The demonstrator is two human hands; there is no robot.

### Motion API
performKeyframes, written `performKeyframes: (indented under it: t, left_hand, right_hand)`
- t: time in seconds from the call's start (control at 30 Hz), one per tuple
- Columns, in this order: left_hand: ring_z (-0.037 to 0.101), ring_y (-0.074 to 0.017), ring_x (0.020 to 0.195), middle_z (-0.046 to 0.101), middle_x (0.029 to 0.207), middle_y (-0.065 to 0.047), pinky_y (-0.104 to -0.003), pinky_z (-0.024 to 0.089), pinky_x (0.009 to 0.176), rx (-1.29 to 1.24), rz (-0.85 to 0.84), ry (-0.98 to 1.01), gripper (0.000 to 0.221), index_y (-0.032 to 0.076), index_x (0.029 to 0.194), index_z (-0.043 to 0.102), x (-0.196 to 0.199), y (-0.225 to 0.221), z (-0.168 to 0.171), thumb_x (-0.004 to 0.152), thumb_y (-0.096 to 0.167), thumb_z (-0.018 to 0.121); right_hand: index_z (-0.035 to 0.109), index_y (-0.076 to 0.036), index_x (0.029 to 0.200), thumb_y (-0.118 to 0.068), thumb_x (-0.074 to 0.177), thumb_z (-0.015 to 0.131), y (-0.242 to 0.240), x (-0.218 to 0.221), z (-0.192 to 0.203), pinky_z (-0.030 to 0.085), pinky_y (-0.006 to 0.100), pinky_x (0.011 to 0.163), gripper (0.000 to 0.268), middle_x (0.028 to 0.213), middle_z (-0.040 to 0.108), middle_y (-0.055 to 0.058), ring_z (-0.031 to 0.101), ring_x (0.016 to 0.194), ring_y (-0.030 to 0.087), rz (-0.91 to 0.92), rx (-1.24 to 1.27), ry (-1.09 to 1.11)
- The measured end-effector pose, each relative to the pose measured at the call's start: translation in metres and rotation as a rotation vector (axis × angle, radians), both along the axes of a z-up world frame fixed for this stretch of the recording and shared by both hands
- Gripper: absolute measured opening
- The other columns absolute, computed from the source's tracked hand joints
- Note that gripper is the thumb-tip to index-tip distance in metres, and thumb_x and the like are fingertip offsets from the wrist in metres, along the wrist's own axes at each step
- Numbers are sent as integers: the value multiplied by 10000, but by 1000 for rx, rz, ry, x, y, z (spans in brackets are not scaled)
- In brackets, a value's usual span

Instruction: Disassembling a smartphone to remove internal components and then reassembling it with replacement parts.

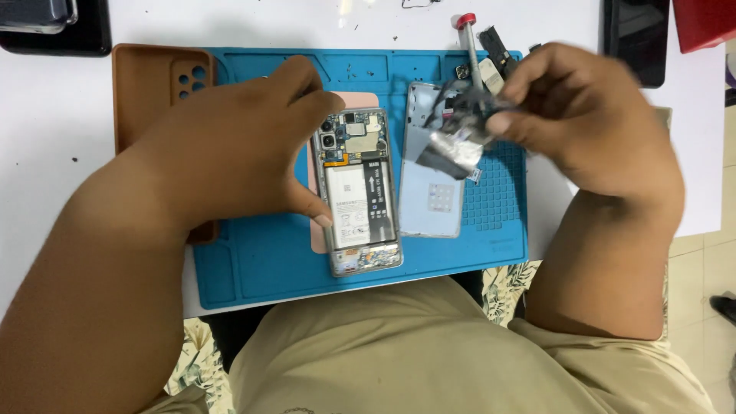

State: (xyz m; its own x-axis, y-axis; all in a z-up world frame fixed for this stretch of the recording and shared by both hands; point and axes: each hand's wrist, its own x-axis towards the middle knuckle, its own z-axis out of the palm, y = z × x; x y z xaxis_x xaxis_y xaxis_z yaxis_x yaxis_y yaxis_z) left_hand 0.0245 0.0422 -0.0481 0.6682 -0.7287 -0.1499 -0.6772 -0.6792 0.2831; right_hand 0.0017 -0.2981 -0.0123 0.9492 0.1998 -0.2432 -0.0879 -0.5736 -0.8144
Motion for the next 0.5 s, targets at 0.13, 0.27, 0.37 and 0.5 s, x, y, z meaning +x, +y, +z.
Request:
performKeyframes:
  t: [0.13,0.27,0.37,0.5]
  left_hand:
    - [657,-336,759,483,1269,-82,-502,541,402,-48,-9,12,1119,118,1433,511,-1,-3,-2,601,748,915]
    - [649,-338,794,459,1296,-73,-516,530,407,-55,6,73,1158,148,1511,459,0,-1,-1,612,712,923]
    - [592,-349,851,470,1242,-101,-509,490,396,-190,-27,55,1135,182,1560,433,0,3,6,647,627,940]
    - [630,-283,1049,595,1340,-69,-468,501,711,-397,191,386,814,112,1510,471,0,0,23,850,464,790]
  right_hand:
    - [580,-77,1132,-100,975,755,-5,-6,6,558,206,636,237,933,600,29,639,733,108,-139,348,-57]
    - [572,-66,1143,-115,974,761,18,-9,17,612,220,699,259,921,607,57,667,758,138,-111,330,-85]
    - [630,12,1128,35,1005,756,47,-6,27,640,228,787,178,1020,651,82,703,856,163,-13,97,-95]
    - [671,41,1113,64,1016,745,76,2,21,609,240,739,124,966,647,93,675,834,162,113,68,-91]
